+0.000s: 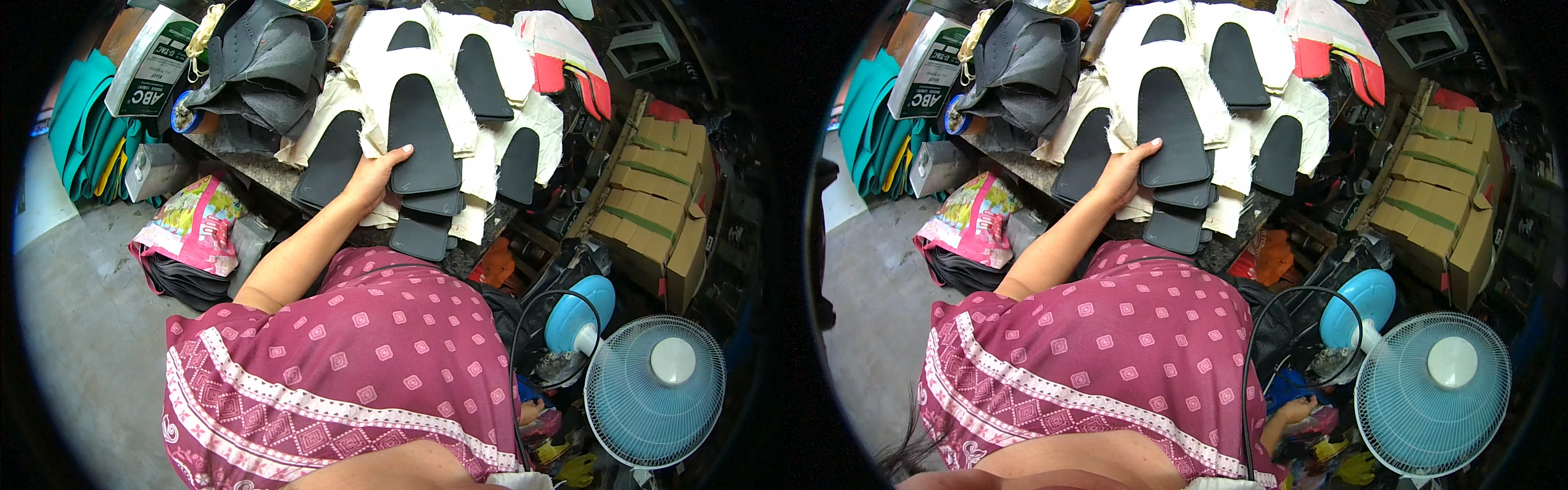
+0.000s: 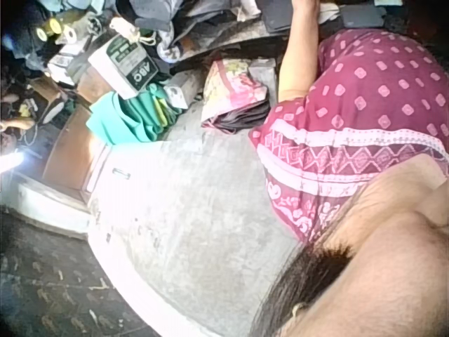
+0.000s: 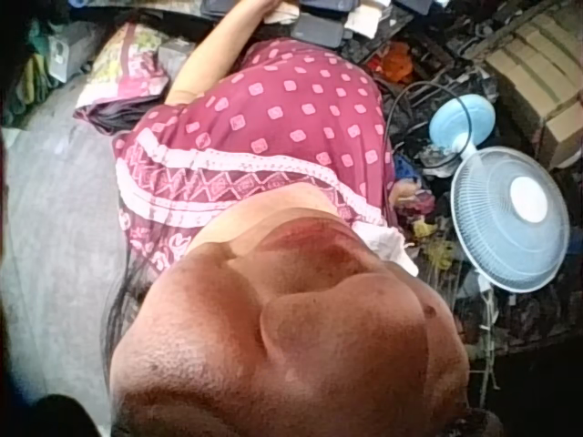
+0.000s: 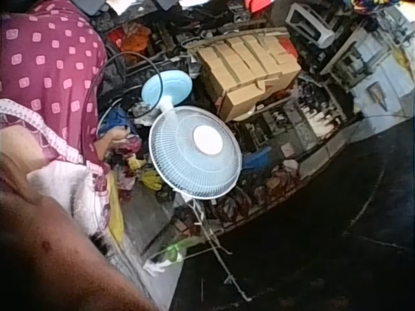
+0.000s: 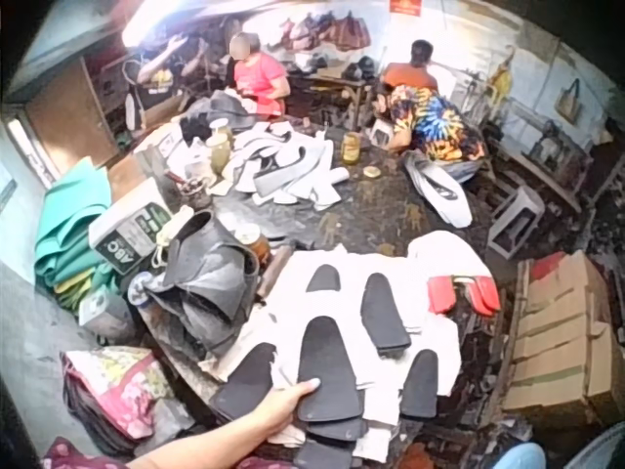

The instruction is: The person sorts black shoe insoles on a cluttered workbench, repeatedly picking up, flipping, and restacking them. The person handles the insoles one at a time, occasionally moving other materials aside to access more insoles.

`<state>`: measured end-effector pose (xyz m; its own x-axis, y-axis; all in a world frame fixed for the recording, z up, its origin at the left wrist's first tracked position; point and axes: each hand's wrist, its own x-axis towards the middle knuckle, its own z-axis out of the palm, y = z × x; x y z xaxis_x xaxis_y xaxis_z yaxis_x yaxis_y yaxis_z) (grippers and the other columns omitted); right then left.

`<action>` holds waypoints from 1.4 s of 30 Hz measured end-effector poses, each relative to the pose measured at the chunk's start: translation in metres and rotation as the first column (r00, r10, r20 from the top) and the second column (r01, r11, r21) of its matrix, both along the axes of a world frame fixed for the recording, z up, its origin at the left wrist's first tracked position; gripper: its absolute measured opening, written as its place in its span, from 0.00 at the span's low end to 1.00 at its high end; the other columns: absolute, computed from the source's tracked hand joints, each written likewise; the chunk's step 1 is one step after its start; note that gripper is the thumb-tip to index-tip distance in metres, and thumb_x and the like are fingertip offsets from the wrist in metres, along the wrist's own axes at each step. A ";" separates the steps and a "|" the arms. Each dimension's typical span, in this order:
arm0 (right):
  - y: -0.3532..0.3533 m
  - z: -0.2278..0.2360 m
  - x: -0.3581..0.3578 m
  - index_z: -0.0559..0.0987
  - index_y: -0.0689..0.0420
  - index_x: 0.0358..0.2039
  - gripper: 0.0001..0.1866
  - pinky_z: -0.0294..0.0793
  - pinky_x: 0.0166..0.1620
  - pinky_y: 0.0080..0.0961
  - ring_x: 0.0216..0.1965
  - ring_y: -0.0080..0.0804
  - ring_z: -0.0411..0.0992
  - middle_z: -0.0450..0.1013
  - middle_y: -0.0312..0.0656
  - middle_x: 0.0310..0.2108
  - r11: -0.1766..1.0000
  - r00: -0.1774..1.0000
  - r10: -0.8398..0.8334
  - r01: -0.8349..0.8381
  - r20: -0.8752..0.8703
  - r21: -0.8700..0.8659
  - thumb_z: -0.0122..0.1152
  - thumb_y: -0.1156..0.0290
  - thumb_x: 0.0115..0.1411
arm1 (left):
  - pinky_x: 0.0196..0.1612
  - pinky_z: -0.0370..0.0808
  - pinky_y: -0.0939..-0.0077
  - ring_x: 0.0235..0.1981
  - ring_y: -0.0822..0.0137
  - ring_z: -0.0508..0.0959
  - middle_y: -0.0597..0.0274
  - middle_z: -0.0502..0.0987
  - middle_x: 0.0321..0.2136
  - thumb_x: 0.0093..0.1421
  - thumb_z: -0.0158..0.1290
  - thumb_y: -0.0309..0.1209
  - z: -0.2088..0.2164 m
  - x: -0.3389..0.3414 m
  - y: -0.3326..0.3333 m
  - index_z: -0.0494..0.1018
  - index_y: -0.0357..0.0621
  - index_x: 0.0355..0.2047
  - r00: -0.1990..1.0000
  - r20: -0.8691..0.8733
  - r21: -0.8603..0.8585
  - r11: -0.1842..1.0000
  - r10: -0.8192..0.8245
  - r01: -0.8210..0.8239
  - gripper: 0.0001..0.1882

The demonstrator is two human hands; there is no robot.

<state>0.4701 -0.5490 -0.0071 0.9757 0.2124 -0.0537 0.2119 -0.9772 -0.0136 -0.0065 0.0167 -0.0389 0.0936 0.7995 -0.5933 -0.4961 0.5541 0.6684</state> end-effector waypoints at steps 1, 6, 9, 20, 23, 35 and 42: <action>0.001 0.001 0.000 0.76 0.62 0.48 0.16 0.73 0.39 0.31 0.33 0.40 0.74 0.76 0.48 0.36 1.000 1.000 -0.004 0.004 -0.004 0.004 0.58 0.76 0.58 | 0.49 0.75 0.71 0.42 0.63 0.77 0.52 0.76 0.43 0.59 0.57 0.32 0.000 0.000 0.000 0.67 0.28 0.52 1.000 0.002 -0.003 1.000 -0.002 0.002 0.25; 0.004 0.003 -0.002 0.76 0.62 0.47 0.15 0.73 0.39 0.30 0.33 0.39 0.74 0.77 0.47 0.35 1.000 0.999 -0.019 0.019 -0.038 0.024 0.58 0.76 0.58 | 0.48 0.75 0.70 0.42 0.63 0.78 0.51 0.76 0.43 0.59 0.58 0.32 0.000 0.000 -0.001 0.67 0.27 0.51 1.000 0.008 -0.002 1.000 0.021 -0.021 0.24; 0.005 0.005 -0.005 0.77 0.61 0.46 0.15 0.73 0.39 0.30 0.33 0.39 0.74 0.77 0.47 0.35 0.998 0.998 -0.033 0.035 -0.053 0.044 0.58 0.76 0.58 | 0.48 0.76 0.69 0.42 0.62 0.78 0.51 0.76 0.43 0.59 0.58 0.32 -0.003 0.000 -0.001 0.67 0.27 0.51 1.000 0.011 -0.021 1.000 0.021 -0.021 0.24; 0.006 0.018 -0.018 0.78 0.61 0.44 0.13 0.73 0.39 0.30 0.33 0.38 0.74 0.77 0.46 0.34 0.975 0.976 -0.118 0.149 -0.182 0.165 0.58 0.77 0.57 | 0.47 0.77 0.69 0.41 0.62 0.79 0.50 0.76 0.43 0.59 0.57 0.29 -0.008 -0.001 -0.002 0.65 0.28 0.53 1.000 0.007 0.013 1.000 0.008 -0.008 0.25; 0.005 0.022 -0.018 0.78 0.61 0.44 0.13 0.73 0.39 0.29 0.33 0.38 0.74 0.77 0.46 0.34 0.955 0.958 -0.146 0.201 -0.246 0.217 0.58 0.77 0.57 | 0.47 0.77 0.69 0.41 0.62 0.79 0.51 0.76 0.43 0.59 0.57 0.29 -0.006 0.000 -0.002 0.65 0.28 0.53 1.000 0.012 0.010 1.000 0.020 -0.020 0.25; 0.028 0.043 -0.023 0.80 0.59 0.42 0.12 0.73 0.38 0.27 0.32 0.33 0.75 0.78 0.43 0.32 0.990 0.970 -0.066 0.093 -0.233 0.105 0.58 0.77 0.56 | 0.47 0.77 0.70 0.42 0.63 0.78 0.51 0.75 0.44 0.58 0.59 0.30 -0.007 -0.002 -0.003 0.64 0.29 0.54 1.000 -0.017 0.003 1.000 0.004 -0.004 0.27; 0.031 0.038 -0.008 0.80 0.57 0.42 0.13 0.73 0.35 0.22 0.33 0.26 0.74 0.78 0.40 0.32 0.947 0.917 -0.227 0.287 -0.327 0.146 0.57 0.77 0.56 | 0.47 0.77 0.69 0.42 0.63 0.78 0.51 0.75 0.43 0.59 0.58 0.29 -0.012 0.000 -0.001 0.64 0.30 0.54 1.000 -0.009 0.039 0.999 0.023 -0.023 0.26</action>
